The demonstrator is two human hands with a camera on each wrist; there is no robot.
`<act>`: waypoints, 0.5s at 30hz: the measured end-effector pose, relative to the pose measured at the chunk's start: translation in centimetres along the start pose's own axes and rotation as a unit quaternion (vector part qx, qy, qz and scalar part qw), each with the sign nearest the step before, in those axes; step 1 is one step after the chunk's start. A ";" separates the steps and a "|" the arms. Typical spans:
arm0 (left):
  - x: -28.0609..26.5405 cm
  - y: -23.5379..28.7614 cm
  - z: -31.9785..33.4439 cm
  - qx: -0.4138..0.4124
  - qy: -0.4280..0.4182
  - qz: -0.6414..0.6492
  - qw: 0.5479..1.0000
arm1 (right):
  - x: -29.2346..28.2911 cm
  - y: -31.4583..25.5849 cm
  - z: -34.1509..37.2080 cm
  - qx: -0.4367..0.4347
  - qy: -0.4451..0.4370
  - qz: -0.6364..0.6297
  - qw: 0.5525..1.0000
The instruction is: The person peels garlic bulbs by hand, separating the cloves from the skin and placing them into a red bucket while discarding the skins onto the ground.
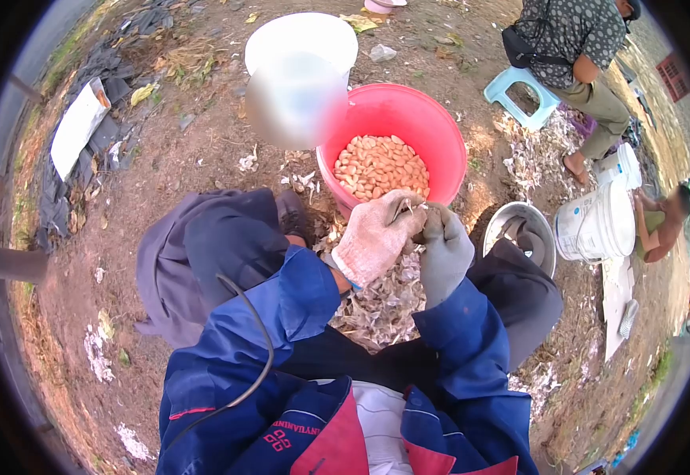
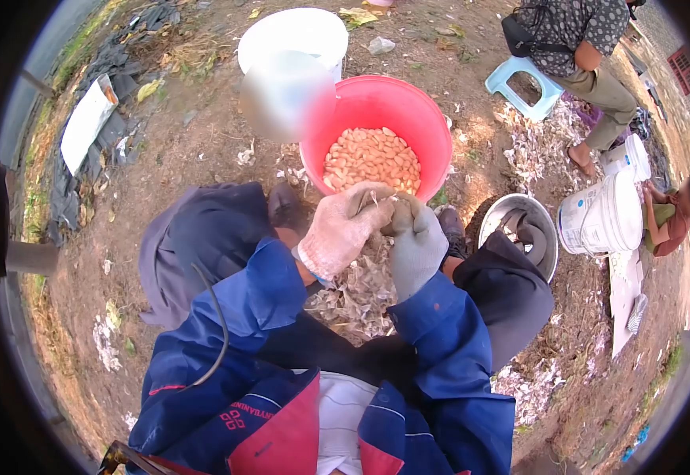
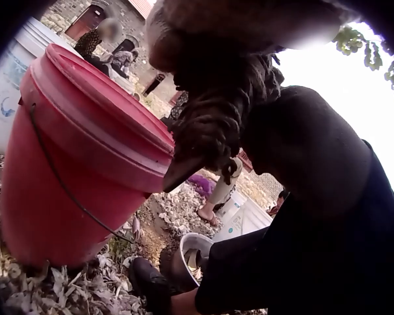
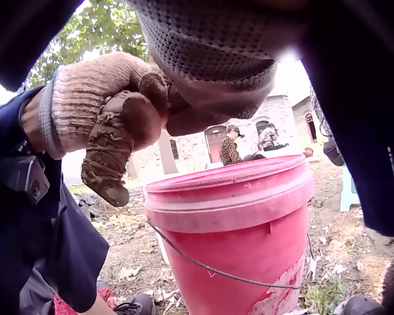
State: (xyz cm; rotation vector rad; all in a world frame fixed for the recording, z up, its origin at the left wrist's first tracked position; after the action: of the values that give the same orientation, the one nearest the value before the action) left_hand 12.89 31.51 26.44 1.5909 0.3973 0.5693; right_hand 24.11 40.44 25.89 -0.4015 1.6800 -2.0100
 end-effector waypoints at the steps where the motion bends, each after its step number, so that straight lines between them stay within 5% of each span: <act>1: 0.0 0.1 0.0 0.016 0.011 0.007 1.000 | 0.1 0.3 -0.1 0.004 -0.002 -0.012 1.000; 9: -0.5 1.8 -0.3 0.117 -0.014 -0.108 0.987 | 0.4 0.8 -0.5 0.064 -0.025 -0.055 0.996; 11: -0.2 1.1 0.0 0.008 -0.034 -0.043 0.998 | 0.3 1.0 -0.6 0.073 -0.026 -0.061 0.995; 15: -0.4 0.4 -0.1 0.015 -0.043 -0.048 0.998 | 0.1 1.3 -0.7 0.081 -0.022 -0.050 0.995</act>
State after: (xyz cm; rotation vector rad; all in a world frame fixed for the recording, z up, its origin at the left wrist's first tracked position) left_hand 12.48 31.38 26.77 1.6091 0.4168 0.4215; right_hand 23.95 40.80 24.51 -0.4765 1.4838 -2.1744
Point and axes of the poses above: each hand's wrist, its own z-axis away from the middle knuckle, its own x-axis out of the palm, y = z × x, the point moved 9 cm from there along -z, towards the middle knuckle, and after that the axes turned 13 degrees about x, right-handed, at the moved point
